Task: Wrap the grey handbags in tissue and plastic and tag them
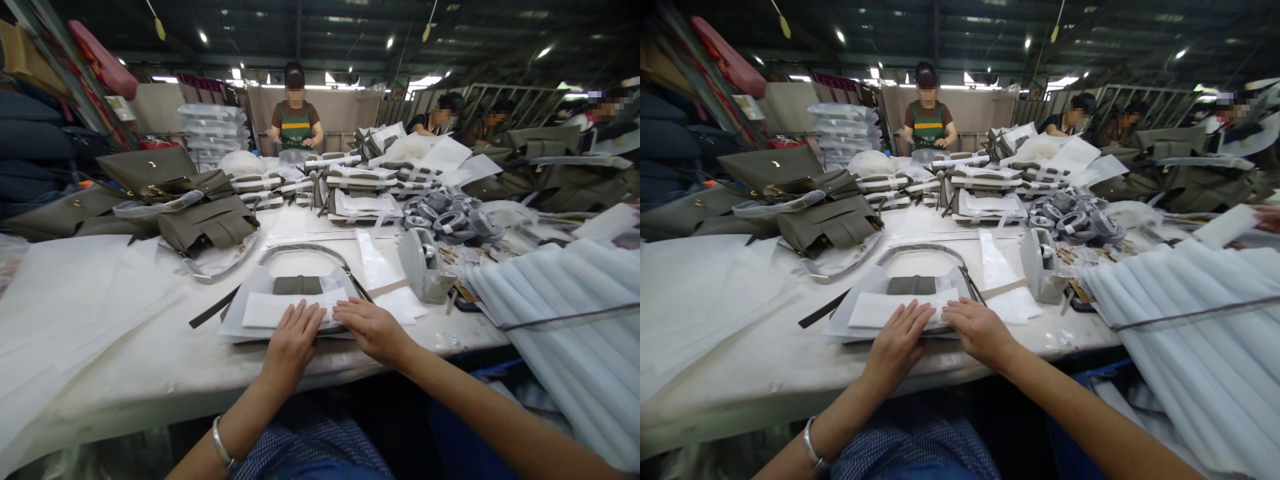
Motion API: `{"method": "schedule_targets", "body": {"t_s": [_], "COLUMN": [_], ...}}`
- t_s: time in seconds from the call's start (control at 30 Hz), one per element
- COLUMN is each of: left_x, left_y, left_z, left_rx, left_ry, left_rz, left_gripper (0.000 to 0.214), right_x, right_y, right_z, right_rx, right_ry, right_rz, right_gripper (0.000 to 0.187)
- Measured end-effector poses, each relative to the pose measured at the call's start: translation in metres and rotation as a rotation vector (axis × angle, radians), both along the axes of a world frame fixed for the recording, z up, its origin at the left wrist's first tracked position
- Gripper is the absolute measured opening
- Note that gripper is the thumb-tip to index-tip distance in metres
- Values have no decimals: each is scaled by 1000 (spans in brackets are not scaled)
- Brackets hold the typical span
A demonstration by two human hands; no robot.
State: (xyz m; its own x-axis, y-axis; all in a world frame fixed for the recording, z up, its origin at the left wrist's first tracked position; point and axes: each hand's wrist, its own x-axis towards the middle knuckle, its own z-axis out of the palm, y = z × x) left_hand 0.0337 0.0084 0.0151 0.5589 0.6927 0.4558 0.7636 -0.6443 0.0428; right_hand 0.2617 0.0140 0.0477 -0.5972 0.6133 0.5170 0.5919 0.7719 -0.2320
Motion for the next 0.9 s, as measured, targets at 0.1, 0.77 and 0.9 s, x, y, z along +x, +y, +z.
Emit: {"method": "schedule_targets", "body": {"t_s": [0.1, 0.77, 0.9], "left_x": [0, 2, 2], "left_y": [-3, 0, 0], "left_z": [4, -12, -11], "left_rx": [-3, 190, 206], "left_ry": [11, 23, 26], "left_rz": [7, -19, -21], "left_gripper": [76, 44, 42], "right_x": [-1, -36, -42], "right_y": [-6, 81, 73], "right_z": [-8, 14, 17], "right_rx": [75, -175, -185], "right_ry": [-2, -490, -519], "right_rz": [-1, -254, -328], "right_gripper": [39, 38, 33]}}
